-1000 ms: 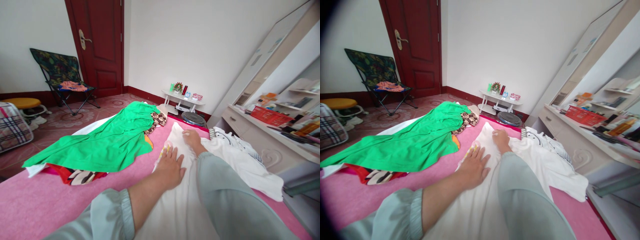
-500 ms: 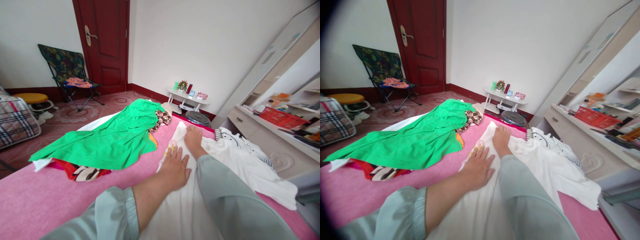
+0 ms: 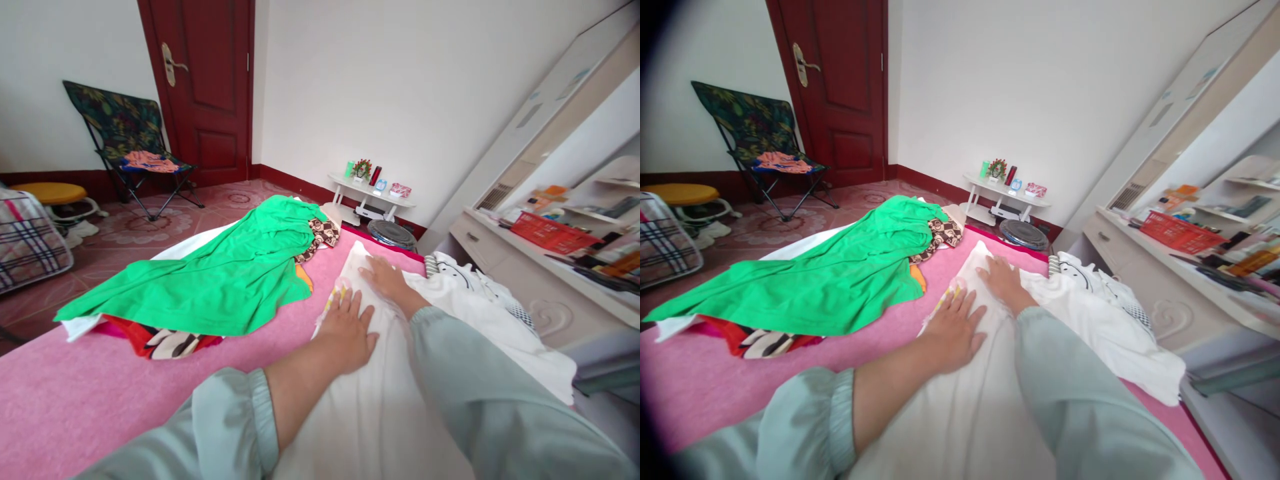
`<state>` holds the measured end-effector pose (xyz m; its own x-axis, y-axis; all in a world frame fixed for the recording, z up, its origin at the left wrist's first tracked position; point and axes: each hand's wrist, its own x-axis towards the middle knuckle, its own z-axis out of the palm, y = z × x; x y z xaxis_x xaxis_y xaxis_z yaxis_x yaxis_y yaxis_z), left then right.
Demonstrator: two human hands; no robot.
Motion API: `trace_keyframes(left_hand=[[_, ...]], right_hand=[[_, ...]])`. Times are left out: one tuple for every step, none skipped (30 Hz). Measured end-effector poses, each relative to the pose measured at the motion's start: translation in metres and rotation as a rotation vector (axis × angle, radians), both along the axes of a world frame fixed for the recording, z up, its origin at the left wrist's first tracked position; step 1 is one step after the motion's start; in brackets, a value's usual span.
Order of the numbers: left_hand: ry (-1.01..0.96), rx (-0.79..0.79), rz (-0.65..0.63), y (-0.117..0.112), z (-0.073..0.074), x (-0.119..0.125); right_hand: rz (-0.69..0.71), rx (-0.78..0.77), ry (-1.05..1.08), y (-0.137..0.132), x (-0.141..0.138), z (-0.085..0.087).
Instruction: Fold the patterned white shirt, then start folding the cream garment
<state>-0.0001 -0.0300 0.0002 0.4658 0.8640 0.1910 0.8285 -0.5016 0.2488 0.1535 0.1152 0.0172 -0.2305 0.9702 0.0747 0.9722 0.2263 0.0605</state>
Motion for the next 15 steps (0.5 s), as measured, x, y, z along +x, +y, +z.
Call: trace_keyframes(left_hand=[[0.001, 0.002, -0.002, 0.000, 0.000, 0.000], [0.003, 0.006, -0.004, 0.000, 0.000, 0.000], [0.003, 0.010, -0.006, 0.000, 0.000, 0.000], [0.003, 0.015, -0.007, 0.000, 0.000, -0.001], [0.003, 0.020, -0.006, 0.000, 0.001, -0.001], [0.004, 0.023, -0.004, 0.000, 0.001, -0.001], [0.006, 0.023, -0.002, 0.000, 0.000, -0.001], [0.009, 0.020, 0.001, 0.000, 0.000, -0.001], [0.013, 0.017, 0.002, 0.000, 0.000, -0.001], [0.016, 0.016, 0.003, 0.000, -0.001, -0.001], [0.019, 0.019, 0.003, 0.000, -0.001, -0.001], [0.020, 0.027, 0.002, 0.000, -0.002, -0.001], [0.019, 0.039, 0.000, 0.000, -0.003, -0.001], [0.017, 0.054, -0.001, 0.001, -0.004, -0.001], [0.016, 0.068, -0.001, 0.001, -0.005, -0.001]], right_hand=[[0.024, 0.069, -0.024, -0.008, 0.012, 0.000], [0.036, 0.117, -0.046, -0.015, 0.027, -0.002], [0.024, 0.128, -0.064, -0.021, 0.042, -0.004], [-0.014, 0.102, -0.079, -0.026, 0.056, -0.006], [-0.075, 0.051, -0.092, -0.029, 0.069, -0.007], [-0.142, -0.003, -0.107, -0.032, 0.079, -0.008], [-0.203, -0.036, -0.118, -0.036, 0.086, -0.008], [-0.241, -0.028, -0.124, -0.040, 0.089, -0.007], [-0.247, 0.017, -0.125, -0.046, 0.089, -0.006], [-0.220, 0.078, -0.119, -0.053, 0.087, -0.004], [-0.169, 0.124, -0.108, -0.062, 0.084, -0.003], [-0.112, 0.140, -0.096, -0.073, 0.080, -0.003], [-0.067, 0.123, -0.085, -0.083, 0.077, -0.004], [-0.043, 0.079, -0.077, -0.094, 0.074, -0.006], [-0.050, 0.028, -0.072, -0.104, 0.072, -0.008]])
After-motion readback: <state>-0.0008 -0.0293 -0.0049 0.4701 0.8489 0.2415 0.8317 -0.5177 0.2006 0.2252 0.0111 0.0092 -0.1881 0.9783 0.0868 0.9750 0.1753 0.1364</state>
